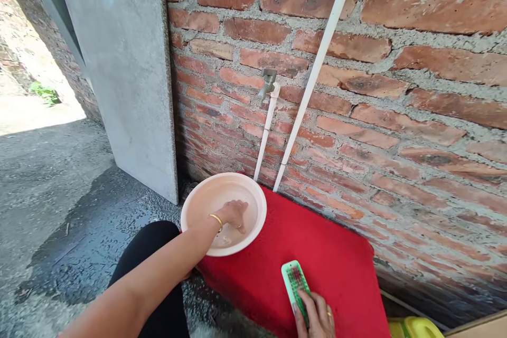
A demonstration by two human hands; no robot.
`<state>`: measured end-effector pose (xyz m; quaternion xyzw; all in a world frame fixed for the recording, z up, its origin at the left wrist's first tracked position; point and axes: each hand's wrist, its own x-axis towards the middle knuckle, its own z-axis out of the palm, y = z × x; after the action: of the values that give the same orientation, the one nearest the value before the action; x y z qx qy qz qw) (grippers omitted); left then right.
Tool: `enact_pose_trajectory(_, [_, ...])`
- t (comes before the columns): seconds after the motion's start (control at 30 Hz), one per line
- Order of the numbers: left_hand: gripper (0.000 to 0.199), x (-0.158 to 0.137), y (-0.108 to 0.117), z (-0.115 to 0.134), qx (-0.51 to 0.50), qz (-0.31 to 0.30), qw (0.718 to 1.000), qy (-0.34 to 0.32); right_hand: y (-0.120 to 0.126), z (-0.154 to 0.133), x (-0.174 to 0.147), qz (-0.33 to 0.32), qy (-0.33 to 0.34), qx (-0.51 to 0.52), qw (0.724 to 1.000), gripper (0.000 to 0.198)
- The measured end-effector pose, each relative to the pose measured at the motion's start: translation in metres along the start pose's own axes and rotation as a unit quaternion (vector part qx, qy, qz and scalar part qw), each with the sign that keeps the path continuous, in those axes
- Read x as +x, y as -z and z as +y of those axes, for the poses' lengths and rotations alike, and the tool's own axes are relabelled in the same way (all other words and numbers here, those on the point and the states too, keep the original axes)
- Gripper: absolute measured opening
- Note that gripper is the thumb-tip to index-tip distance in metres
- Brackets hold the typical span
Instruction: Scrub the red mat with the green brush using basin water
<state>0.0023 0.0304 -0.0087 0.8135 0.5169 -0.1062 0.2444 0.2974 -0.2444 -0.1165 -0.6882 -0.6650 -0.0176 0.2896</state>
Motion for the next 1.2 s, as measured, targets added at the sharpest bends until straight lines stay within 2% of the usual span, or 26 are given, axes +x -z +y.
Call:
enact_pose_trajectory(0.07, [0.045,-0.001,0.0,-0.001,-0.005,0.004,1.0,-0.001,-0.008,-0.019,0.012,0.007,0.021,-0.002,1.0,0.043])
enact_pose_trajectory(0.13, [0.039,-0.003,0.001,-0.001,0.0,0.003,1.0,0.0,-0.015,-0.038,0.026,0.02,0.024,-0.011,0.999,0.042])
enact_pose_trajectory(0.17, [0.044,-0.003,0.001,0.0,0.002,0.003,1.0,0.001,-0.018,-0.045,0.033,0.024,0.022,-0.017,0.999,0.042])
enact_pose_trajectory(0.3, [0.09,-0.004,0.005,0.005,0.026,-0.015,1.0,0.007,-0.023,-0.06,0.051,0.038,0.011,-0.038,0.999,0.044])
enact_pose_trajectory(0.37, [0.097,-0.005,0.006,0.007,0.035,-0.024,0.999,0.008,-0.022,-0.057,0.053,0.04,0.007,-0.05,0.998,0.046])
enact_pose_trajectory(0.47, [0.096,-0.004,0.006,0.008,0.036,-0.028,0.999,0.008,-0.017,-0.045,0.051,0.045,-0.004,-0.075,0.996,0.049])
enact_pose_trajectory(0.83, [0.096,-0.005,0.004,0.006,0.027,-0.023,0.999,0.005,0.007,0.017,0.033,0.075,-0.098,-0.164,0.979,0.071])
enact_pose_trajectory(0.97, [0.095,-0.005,0.005,0.006,0.035,-0.024,0.999,0.001,0.008,0.022,0.027,0.079,-0.104,-0.155,0.979,0.07])
enact_pose_trajectory(1.2, [0.089,0.0,0.003,0.003,0.044,-0.02,0.999,-0.008,0.004,0.016,0.019,0.099,-0.09,-0.134,0.982,0.065])
